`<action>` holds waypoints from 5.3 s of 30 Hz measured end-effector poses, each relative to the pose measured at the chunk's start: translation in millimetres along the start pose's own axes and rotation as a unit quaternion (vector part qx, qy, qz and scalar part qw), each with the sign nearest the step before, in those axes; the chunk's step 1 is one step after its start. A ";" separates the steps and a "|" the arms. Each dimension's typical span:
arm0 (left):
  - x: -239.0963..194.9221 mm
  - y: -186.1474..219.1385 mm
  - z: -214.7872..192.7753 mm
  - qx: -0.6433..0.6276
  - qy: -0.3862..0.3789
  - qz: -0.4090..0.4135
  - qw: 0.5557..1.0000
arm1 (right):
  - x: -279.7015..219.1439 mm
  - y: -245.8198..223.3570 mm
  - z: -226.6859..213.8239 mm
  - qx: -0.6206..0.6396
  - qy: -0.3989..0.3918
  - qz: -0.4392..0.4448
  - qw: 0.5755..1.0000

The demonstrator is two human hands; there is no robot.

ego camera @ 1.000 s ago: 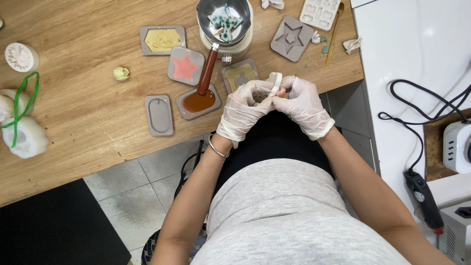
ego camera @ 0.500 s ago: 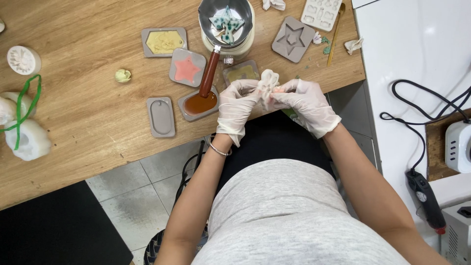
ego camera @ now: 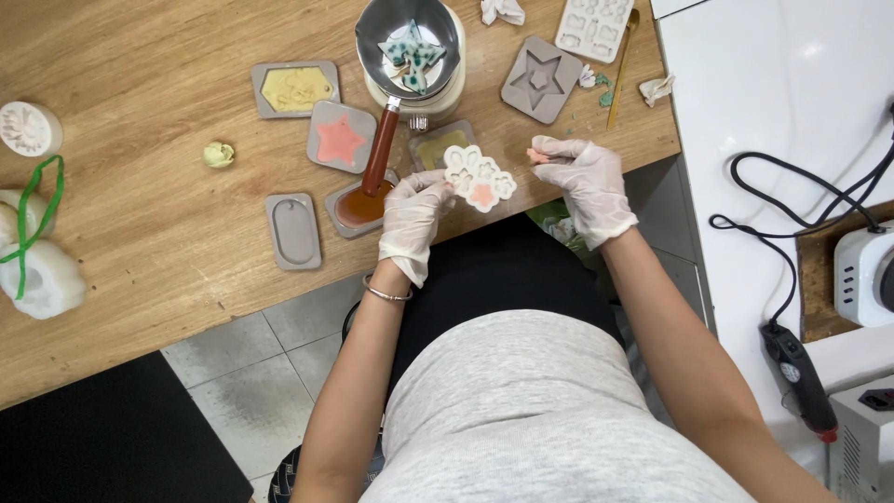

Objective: The person pours melted colored wax from a small metal pot into silicone molds on a wooden table, wipes the pot with a tissue, and demolds finished wax melt pieces by pressing them out of the molds by hand, setting the released pieces on the table.

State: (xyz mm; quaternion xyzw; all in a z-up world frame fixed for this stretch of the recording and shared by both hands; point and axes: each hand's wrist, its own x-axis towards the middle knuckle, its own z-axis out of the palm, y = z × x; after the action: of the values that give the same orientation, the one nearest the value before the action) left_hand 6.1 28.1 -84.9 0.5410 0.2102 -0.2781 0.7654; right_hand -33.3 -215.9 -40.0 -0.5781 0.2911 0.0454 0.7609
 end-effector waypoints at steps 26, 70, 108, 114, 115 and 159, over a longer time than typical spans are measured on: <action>-23.8 -3.1 21.2 0.005 -0.063 0.025 0.998 | -32.4 -12.6 19.6 0.070 -0.105 0.119 0.985; -48.6 17.8 70.5 0.064 -0.028 0.131 0.989 | -46.1 -9.1 22.4 0.227 -0.170 0.149 0.947; -57.9 31.6 86.7 0.029 -0.123 0.059 0.990 | -66.1 -60.8 41.0 -0.277 -0.060 -0.206 0.937; -51.1 22.3 82.8 0.018 -0.074 0.034 0.996 | -64.5 -52.9 43.8 -0.264 -0.031 -0.170 0.949; -50.2 21.6 81.5 0.018 -0.073 0.035 0.997 | -64.2 -54.2 41.2 -0.264 -0.032 -0.170 0.949; -33.5 22.1 88.1 -0.157 -0.188 -0.142 0.959 | -23.7 -53.9 -37.4 -0.313 -0.048 -0.154 0.936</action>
State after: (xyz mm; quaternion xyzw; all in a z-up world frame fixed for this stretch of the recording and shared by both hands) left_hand -3.0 -42.8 -19.6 0.3166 0.1783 -0.4439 0.8191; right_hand -45.7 -261.1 11.7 -0.8220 0.1328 0.0437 0.5521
